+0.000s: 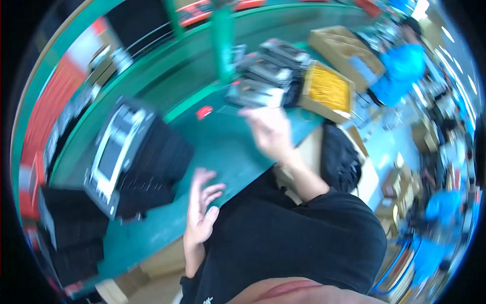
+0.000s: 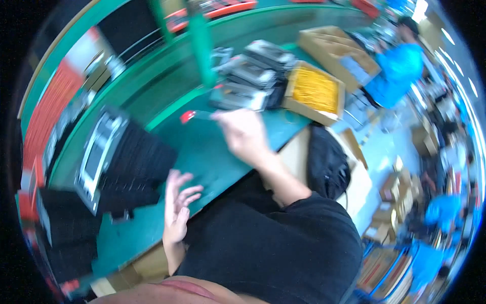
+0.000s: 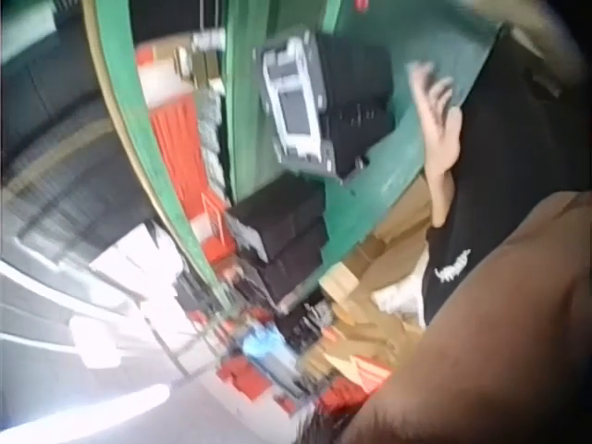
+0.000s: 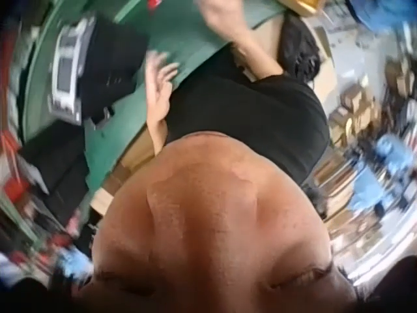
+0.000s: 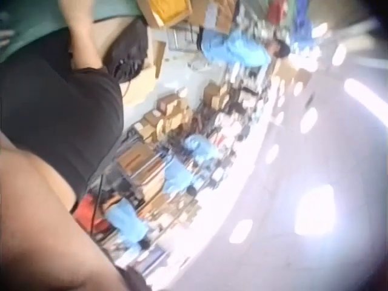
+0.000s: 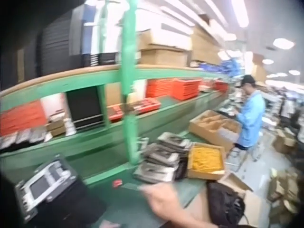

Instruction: Assembling black electronic enclosures by installing internal components and metal brackets on a factory production line.

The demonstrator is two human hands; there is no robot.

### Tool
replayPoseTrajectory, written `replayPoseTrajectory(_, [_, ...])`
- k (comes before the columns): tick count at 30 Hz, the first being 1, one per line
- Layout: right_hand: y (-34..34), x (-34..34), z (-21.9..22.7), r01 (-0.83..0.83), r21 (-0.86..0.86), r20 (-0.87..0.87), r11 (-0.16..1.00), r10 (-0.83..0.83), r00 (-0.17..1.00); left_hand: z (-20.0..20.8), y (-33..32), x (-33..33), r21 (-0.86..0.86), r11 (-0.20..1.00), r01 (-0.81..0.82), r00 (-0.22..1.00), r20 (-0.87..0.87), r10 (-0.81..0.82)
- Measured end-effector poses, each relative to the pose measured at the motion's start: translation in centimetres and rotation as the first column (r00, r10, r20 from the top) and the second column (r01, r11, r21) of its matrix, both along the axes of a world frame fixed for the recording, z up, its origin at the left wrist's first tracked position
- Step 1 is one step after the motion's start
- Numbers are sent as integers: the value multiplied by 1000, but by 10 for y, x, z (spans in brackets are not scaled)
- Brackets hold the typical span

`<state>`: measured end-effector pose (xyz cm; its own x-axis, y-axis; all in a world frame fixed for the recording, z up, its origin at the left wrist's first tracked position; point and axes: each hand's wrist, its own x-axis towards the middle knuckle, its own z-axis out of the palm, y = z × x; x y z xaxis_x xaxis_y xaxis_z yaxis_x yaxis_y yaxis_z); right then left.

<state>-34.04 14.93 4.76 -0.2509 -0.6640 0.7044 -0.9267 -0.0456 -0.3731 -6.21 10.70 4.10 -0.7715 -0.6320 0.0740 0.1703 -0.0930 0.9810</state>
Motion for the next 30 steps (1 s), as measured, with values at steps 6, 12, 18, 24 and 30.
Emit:
replayPoseTrajectory(6, [23,79,17,-585,-308,512,750,649,563,-30,6,-52,-401,906,-134,972,-232,41])
replayPoseTrajectory(12, [33,69,6,-404,-455,844,793,529,87,-33,11,-86,-615,789,5,1000,19,9])
replayPoseTrajectory(18, [67,51,-12,-297,-486,845,822,529,80,-46,21,-103,-560,810,173,983,145,-110])
replayPoseTrajectory(24, [114,56,-18,-39,-471,876,881,472,96,-52,41,-115,-577,723,380,924,197,-328])
replayPoseTrajectory(30, [145,63,-20,63,-402,916,914,401,30,-40,50,-117,-587,653,478,867,195,-459])
